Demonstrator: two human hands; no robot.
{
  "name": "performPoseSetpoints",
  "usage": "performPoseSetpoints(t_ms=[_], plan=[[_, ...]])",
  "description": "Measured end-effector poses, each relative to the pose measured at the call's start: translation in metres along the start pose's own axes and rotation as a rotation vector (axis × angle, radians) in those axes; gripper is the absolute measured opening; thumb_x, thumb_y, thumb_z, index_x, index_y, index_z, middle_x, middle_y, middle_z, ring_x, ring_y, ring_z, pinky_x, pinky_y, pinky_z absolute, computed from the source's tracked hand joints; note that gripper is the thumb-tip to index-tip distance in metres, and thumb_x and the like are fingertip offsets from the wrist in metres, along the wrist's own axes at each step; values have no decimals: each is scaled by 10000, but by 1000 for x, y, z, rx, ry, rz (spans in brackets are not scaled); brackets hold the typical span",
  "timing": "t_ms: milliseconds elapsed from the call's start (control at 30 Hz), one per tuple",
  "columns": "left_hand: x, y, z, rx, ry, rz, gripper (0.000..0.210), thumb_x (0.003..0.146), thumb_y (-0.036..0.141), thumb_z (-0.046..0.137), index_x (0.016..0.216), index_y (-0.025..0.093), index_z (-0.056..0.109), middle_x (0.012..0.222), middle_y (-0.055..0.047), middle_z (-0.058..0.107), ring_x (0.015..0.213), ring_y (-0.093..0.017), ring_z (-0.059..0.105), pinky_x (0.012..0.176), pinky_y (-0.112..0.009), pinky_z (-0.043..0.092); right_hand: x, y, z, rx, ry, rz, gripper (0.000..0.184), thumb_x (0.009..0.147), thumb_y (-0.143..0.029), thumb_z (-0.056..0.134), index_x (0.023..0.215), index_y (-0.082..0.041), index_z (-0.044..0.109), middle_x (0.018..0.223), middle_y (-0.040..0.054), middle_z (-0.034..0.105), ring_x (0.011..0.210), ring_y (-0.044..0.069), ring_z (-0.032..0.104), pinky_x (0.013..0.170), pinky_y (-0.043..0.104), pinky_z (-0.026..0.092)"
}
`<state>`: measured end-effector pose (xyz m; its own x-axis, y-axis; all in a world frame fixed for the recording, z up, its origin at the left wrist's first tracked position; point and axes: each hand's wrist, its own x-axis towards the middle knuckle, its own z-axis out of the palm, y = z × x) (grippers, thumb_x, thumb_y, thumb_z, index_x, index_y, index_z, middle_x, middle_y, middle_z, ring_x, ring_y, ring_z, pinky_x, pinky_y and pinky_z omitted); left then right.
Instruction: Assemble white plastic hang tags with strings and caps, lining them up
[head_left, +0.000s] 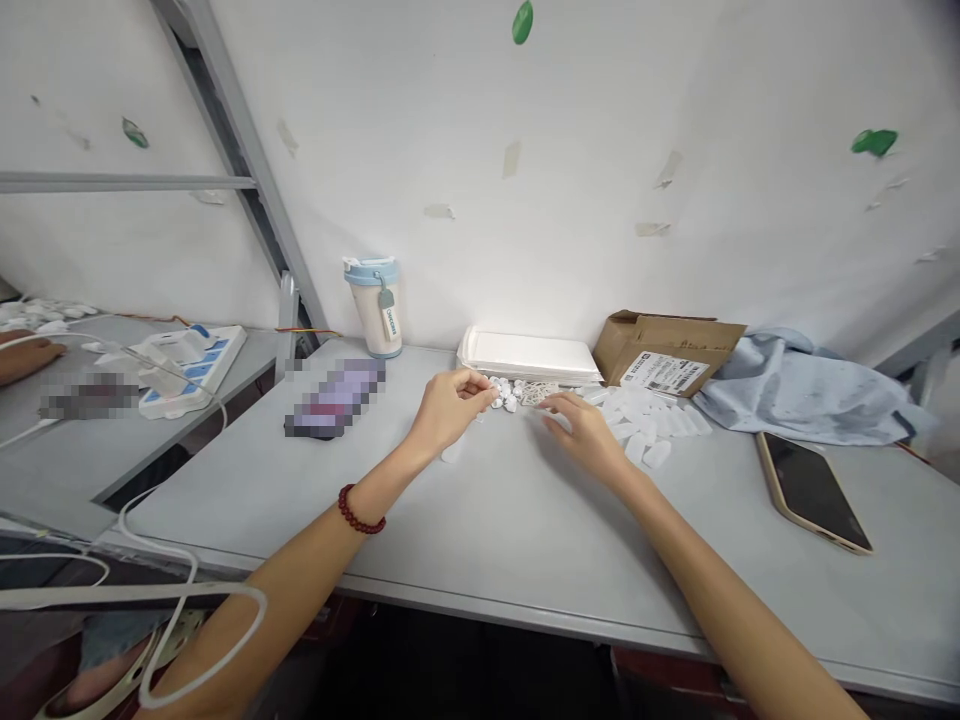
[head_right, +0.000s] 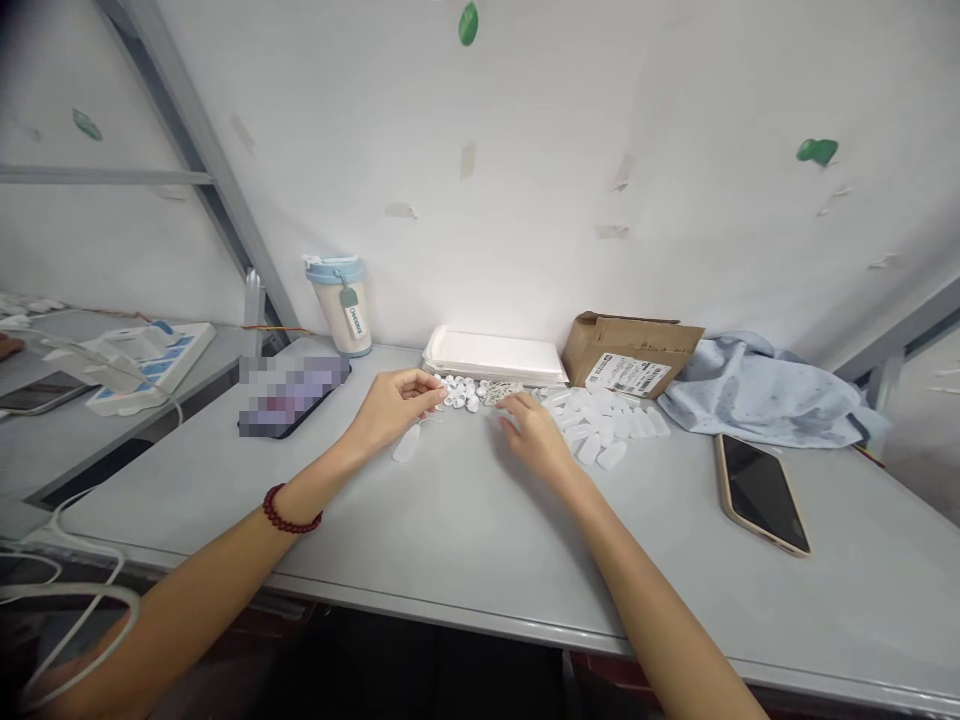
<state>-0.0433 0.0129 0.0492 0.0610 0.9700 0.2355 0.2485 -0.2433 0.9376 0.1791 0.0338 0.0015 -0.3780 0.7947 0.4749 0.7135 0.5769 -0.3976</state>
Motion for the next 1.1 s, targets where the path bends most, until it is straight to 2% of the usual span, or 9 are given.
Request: performPoseSetpoints(t_ms=[100, 200, 433, 567, 633, 733, 800, 933, 1100], plan=[[-2, 3, 0, 46, -15, 24, 188, 712, 326, 646, 734, 140, 647, 738, -42, 663, 668, -144, 590, 551, -227, 465, 1, 8, -14, -71, 80, 188, 197, 768, -162, 535, 934, -162, 642, 937, 82, 660, 726, 191, 591, 735, 350, 470], [-4, 5, 0, 130, -7, 66, 143, 729, 292, 629, 740, 154, 664, 781, -36, 686, 719, -149, 606, 632, -243, 472, -1, 16, -27, -116, 92, 330, 181, 742, -196, 582, 908, -160, 646, 911, 69, 674, 703, 186, 582, 698, 330, 447], [-7, 6, 3, 265, 13, 114, 93, 756, 229, 591, 765, 175, 666, 827, -21, 705, 782, -158, 627, 693, -253, 466, -10, 13, -44, -245, -47, 580, 225, 673, -232, 667, 895, -198, 655, 891, 45, 694, 767, 214, 610, 572, 280, 374], [-7, 5, 4, 238, 0, 104, 91, 735, 217, 616, 801, 167, 651, 834, -38, 704, 800, -169, 640, 715, -266, 486, -12, 13, -39, -365, -86, 547, 55, 631, -196, 689, 671, -196, 652, 739, 72, 688, 679, 221, 609, 493, 262, 315], [-7, 4, 5, 233, -19, 94, 88, 716, 209, 636, 791, 163, 638, 814, -39, 698, 781, -167, 638, 719, -269, 490, -12, 11, -36, -361, -71, 514, 63, 630, -197, 686, 593, -195, 635, 666, 70, 672, 623, 204, 598, 480, 258, 312], [-7, 0, 7, 245, -52, 89, 66, 710, 206, 640, 755, 162, 621, 797, -34, 689, 757, -159, 629, 705, -264, 486, -10, -2, -32, -165, -38, 447, 55, 667, -247, 670, 654, -194, 661, 650, 41, 666, 614, 183, 592, 522, 263, 374], [-7, -3, 8, 273, -72, 99, 48, 720, 209, 628, 739, 166, 620, 792, -28, 687, 743, -155, 622, 694, -261, 480, -9, -16, -30, 50, -26, 420, 146, 692, -319, 663, 744, -184, 677, 679, 29, 667, 597, 166, 585, 551, 272, 415], [-7, -7, 10, 337, -108, 112, 64, 737, 230, 611, 724, 171, 629, 770, -22, 684, 695, -152, 604, 660, -264, 466, -10, -47, -24, 432, -52, 362, 249, 717, -396, 646, 825, -173, 672, 835, 47, 692, 663, 163, 621, 568, 271, 463], [-8, -6, 12, 275, -179, 121, 64, 738, 200, 588, 725, 167, 641, 748, -21, 685, 700, -157, 622, 655, -256, 478, -14, -60, -12, 496, -34, 270, 225, 743, -386, 644, 838, -183, 668, 858, 53, 699, 773, 186, 645, 612, 286, 500]])
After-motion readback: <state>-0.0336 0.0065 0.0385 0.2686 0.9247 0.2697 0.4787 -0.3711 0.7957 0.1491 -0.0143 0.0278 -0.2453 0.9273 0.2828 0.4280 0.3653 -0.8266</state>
